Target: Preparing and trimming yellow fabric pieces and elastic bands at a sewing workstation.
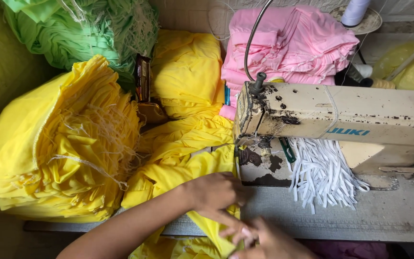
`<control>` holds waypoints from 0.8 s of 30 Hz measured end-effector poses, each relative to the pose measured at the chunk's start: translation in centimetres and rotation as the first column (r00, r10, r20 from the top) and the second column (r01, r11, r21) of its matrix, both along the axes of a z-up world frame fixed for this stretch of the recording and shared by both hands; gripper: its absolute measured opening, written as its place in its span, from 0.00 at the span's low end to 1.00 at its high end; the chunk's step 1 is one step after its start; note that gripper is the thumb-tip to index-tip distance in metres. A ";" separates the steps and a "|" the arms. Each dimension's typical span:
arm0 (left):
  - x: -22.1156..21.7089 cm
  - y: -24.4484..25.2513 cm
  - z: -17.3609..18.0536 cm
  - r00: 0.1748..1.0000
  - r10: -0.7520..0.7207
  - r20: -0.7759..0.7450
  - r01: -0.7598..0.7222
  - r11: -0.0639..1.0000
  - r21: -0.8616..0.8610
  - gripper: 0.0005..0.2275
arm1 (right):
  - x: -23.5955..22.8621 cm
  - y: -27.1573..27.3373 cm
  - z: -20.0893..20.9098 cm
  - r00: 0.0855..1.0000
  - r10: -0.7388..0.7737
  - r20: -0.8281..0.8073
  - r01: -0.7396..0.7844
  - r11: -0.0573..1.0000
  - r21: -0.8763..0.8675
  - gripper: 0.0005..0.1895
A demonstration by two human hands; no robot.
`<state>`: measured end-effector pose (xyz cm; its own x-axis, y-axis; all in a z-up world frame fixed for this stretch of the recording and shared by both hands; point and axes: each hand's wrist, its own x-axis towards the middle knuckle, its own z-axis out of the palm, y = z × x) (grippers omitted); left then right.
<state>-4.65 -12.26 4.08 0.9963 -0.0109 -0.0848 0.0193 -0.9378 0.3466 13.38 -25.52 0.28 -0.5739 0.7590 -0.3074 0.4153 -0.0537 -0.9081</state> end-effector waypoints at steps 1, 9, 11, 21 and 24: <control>0.1 -0.1 -0.3 0.980 -0.067 0.190 0.078 0.995 -0.055 0.33 | 0.7 -0.9 -3.2 0.992 -0.092 -0.083 0.077 0.983 -0.166 0.26; -0.8 -5.4 -4.9 0.890 -0.012 0.456 0.217 0.890 -0.401 0.24 | -0.1 -6.8 -3.5 0.747 -0.529 -0.403 0.658 0.503 0.560 0.09; -1.5 -7.4 -6.0 0.856 0.150 0.496 0.068 0.916 -0.395 0.23 | -0.2 -6.6 -1.9 0.648 -0.654 -0.390 0.640 0.192 0.744 0.06; -5.5 -11.4 -5.5 0.843 0.365 0.396 -0.362 0.928 -0.085 0.28 | 0.2 -7.2 -6.3 0.852 -0.506 -0.131 0.419 0.513 0.749 0.09; -6.0 -11.5 -4.9 0.839 0.380 0.390 -0.366 0.924 -0.114 0.22 | -0.2 -7.1 -6.0 0.861 -0.487 -0.148 0.438 0.560 0.703 0.08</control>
<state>-10.60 -23.75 -0.86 0.8739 0.3728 0.3120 0.2196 -0.8753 0.4308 13.20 -32.61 -5.70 -0.0819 0.9104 0.4054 0.5696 0.3766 -0.7306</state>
